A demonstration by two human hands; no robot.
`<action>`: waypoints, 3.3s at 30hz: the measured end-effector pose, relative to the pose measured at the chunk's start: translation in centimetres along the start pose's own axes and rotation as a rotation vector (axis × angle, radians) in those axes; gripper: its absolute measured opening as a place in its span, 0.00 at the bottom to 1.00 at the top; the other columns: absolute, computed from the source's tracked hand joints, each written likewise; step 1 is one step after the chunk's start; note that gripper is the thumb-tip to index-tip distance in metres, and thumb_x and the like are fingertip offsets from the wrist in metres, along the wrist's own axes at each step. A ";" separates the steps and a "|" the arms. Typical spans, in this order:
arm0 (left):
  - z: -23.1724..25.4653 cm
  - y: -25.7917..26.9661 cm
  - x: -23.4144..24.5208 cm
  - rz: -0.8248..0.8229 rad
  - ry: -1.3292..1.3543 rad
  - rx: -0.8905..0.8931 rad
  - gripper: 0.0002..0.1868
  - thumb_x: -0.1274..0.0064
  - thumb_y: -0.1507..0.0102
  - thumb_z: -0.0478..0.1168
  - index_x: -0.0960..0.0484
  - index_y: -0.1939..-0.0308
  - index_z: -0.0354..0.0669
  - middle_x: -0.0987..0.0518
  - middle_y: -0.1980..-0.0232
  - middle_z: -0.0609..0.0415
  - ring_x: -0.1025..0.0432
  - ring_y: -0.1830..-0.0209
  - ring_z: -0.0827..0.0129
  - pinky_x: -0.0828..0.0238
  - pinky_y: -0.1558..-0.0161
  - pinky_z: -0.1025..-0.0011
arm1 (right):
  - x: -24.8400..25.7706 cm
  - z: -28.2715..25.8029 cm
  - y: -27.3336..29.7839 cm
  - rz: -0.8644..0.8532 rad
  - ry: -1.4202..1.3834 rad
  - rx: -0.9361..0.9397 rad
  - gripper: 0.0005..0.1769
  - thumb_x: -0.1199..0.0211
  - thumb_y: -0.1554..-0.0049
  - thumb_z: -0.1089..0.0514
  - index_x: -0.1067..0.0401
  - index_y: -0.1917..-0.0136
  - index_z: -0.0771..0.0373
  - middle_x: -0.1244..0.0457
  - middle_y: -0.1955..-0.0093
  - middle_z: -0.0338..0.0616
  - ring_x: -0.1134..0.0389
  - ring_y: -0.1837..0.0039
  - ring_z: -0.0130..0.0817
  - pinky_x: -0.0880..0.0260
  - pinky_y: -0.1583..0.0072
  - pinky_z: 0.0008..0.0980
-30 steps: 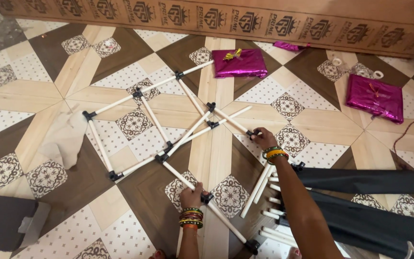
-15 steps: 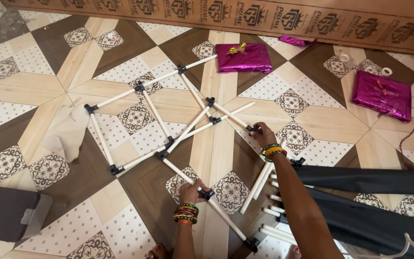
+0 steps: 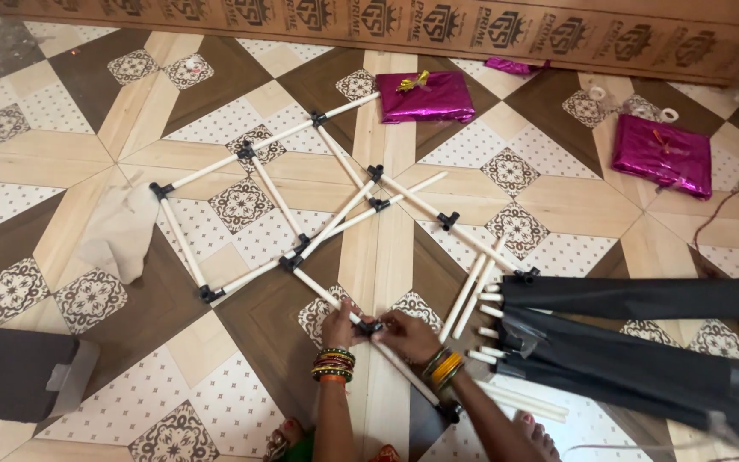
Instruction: The person assembles a collapsible furniture frame by connecting white plastic poles with black corner joints on a tiled floor. They then attach a black fabric sheet to the frame.
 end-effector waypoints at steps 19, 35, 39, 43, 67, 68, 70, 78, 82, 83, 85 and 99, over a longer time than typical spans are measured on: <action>1.7 -0.7 1.8 -0.070 -0.216 0.019 0.15 0.52 0.31 0.43 0.25 0.52 0.31 0.20 0.60 0.37 0.18 0.67 0.50 0.14 0.65 0.55 | -4.7 -4.5 3.2 0.583 0.257 0.235 0.12 0.38 0.42 0.62 0.27 0.43 0.62 0.34 0.56 0.55 0.30 0.59 0.53 0.29 0.59 0.47; 1.0 -1.8 1.8 -0.130 -0.140 0.083 0.20 0.50 0.32 0.45 0.27 0.48 0.28 0.21 0.56 0.31 0.19 0.61 0.43 0.15 0.58 0.49 | -4.1 -1.7 1.2 0.468 0.259 0.381 0.19 0.32 0.45 0.61 0.26 0.40 0.65 0.31 0.57 0.55 0.27 0.58 0.47 0.26 0.57 0.41; 1.2 -0.5 1.6 -0.045 -0.054 0.071 0.21 0.50 0.33 0.47 0.27 0.46 0.31 0.21 0.56 0.32 0.20 0.59 0.44 0.15 0.58 0.50 | 1.2 -0.2 1.2 0.291 0.246 0.476 0.09 0.35 0.42 0.60 0.21 0.49 0.63 0.29 0.48 0.51 0.25 0.55 0.45 0.24 0.52 0.40; 1.4 1.5 0.4 0.262 -0.036 -0.060 0.31 0.46 0.34 0.54 0.27 0.46 0.23 0.21 0.54 0.34 0.18 0.57 0.44 0.19 0.58 0.52 | 4.8 2.1 2.3 -0.027 0.697 0.270 0.07 0.35 0.48 0.60 0.20 0.55 0.59 0.30 0.48 0.46 0.30 0.43 0.46 0.27 0.44 0.44; 5.3 6.6 -1.7 -0.154 0.041 -0.086 0.12 0.33 0.46 0.33 0.14 0.63 0.25 0.16 0.69 0.44 0.23 0.75 0.64 0.23 0.72 0.70 | 1.3 -3.2 -0.6 0.122 0.625 0.635 0.19 0.42 0.46 0.68 0.23 0.43 0.53 0.38 0.57 0.43 0.35 0.49 0.41 0.38 0.40 0.44; 5.3 6.5 -1.3 -0.130 -0.020 -0.069 0.12 0.33 0.46 0.34 0.14 0.63 0.26 0.16 0.68 0.44 0.23 0.75 0.64 0.22 0.72 0.70 | 1.2 -3.3 -0.6 0.133 0.604 0.649 0.19 0.41 0.46 0.68 0.23 0.44 0.54 0.38 0.57 0.42 0.36 0.50 0.40 0.39 0.42 0.44; 5.4 6.4 -1.0 -0.089 -0.136 -0.036 0.12 0.34 0.45 0.35 0.13 0.62 0.27 0.16 0.67 0.45 0.22 0.73 0.64 0.22 0.71 0.70 | 1.4 -3.3 -0.4 0.143 0.589 0.652 0.18 0.41 0.46 0.68 0.23 0.44 0.55 0.39 0.58 0.42 0.36 0.51 0.40 0.40 0.44 0.43; 6.1 8.1 -0.9 -0.123 -0.184 0.027 0.16 0.31 0.45 0.39 0.14 0.60 0.29 0.15 0.64 0.46 0.19 0.68 0.64 0.18 0.64 0.71 | 0.7 -2.1 -1.0 0.113 0.593 0.603 0.22 0.44 0.47 0.71 0.23 0.43 0.54 0.39 0.59 0.40 0.37 0.52 0.38 0.42 0.48 0.40; 6.0 7.7 -0.7 -0.150 -0.182 0.027 0.19 0.30 0.45 0.40 0.15 0.59 0.26 0.15 0.62 0.43 0.18 0.66 0.63 0.17 0.60 0.69 | 0.3 -1.9 -1.1 0.108 0.547 0.618 0.19 0.42 0.45 0.70 0.23 0.44 0.53 0.40 0.59 0.39 0.37 0.52 0.36 0.45 0.46 0.40; 5.9 7.3 -0.5 -0.160 -0.162 0.039 0.19 0.31 0.44 0.40 0.15 0.58 0.25 0.15 0.62 0.42 0.18 0.66 0.62 0.17 0.59 0.69 | 0.4 -2.1 -1.1 0.108 0.520 0.618 0.18 0.42 0.44 0.69 0.23 0.44 0.53 0.40 0.59 0.39 0.38 0.52 0.37 0.46 0.46 0.40; 5.4 6.2 -0.1 -0.178 -0.121 0.064 0.19 0.34 0.43 0.39 0.16 0.58 0.23 0.14 0.61 0.41 0.17 0.66 0.61 0.16 0.58 0.68 | 0.4 -2.5 -0.9 0.099 0.462 0.620 0.16 0.40 0.43 0.67 0.23 0.45 0.54 0.39 0.58 0.39 0.38 0.50 0.37 0.47 0.46 0.40; 6.1 4.9 -0.5 0.252 -0.221 -0.093 0.25 0.58 0.27 0.51 0.32 0.67 0.29 0.27 0.81 0.46 0.34 0.90 0.67 0.37 0.89 0.70 | -1.0 -6.7 -1.1 0.128 0.508 0.597 0.11 0.38 0.45 0.65 0.22 0.51 0.52 0.34 0.61 0.37 0.33 0.53 0.37 0.45 0.50 0.39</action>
Point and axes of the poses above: each hand's wrist, its own y-axis away from the middle knuckle, its own x-axis out of the back of the hand, z = x × y, the point moved 6 cm from there along -y, towards the middle knuckle
